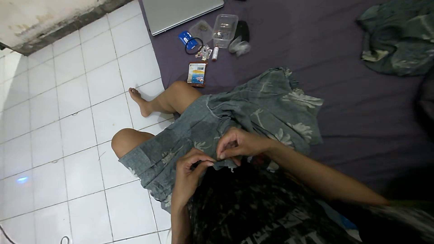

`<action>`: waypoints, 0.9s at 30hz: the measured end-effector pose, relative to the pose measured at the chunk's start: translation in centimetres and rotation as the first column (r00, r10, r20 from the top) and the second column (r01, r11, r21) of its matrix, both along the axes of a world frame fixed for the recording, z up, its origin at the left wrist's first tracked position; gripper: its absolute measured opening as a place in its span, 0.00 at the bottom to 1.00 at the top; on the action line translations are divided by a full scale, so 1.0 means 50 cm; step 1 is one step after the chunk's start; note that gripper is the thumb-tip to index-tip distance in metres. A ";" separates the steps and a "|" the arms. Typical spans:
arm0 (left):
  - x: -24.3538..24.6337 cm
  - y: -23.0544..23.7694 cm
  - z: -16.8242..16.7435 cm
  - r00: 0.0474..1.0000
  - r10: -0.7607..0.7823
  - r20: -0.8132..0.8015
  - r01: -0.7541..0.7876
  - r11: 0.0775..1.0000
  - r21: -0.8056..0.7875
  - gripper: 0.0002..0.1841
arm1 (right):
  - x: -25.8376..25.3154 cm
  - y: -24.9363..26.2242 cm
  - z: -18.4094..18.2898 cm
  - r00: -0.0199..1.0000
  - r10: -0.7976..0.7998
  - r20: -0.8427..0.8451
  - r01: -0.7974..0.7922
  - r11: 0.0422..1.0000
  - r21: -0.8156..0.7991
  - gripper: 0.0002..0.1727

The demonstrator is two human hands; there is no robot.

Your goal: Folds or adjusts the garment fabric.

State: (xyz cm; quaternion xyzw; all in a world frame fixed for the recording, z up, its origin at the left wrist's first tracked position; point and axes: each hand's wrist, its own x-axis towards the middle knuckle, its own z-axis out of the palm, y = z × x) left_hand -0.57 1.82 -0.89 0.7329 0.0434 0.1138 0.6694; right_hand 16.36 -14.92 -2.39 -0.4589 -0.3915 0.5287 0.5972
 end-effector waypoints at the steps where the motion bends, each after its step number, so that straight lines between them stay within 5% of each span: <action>1: 0.000 0.000 -0.002 1.000 -0.006 0.001 0.006 1.000 -0.006 0.06 | -0.001 0.000 -0.002 1.000 -0.001 -0.009 0.001 1.000 0.003 0.05; 27: -0.001 -0.002 -0.002 0.998 -0.039 -0.047 0.035 0.997 -0.070 0.06 | 0.007 -0.002 -0.011 1.000 0.023 -0.020 -0.022 0.999 0.038 0.05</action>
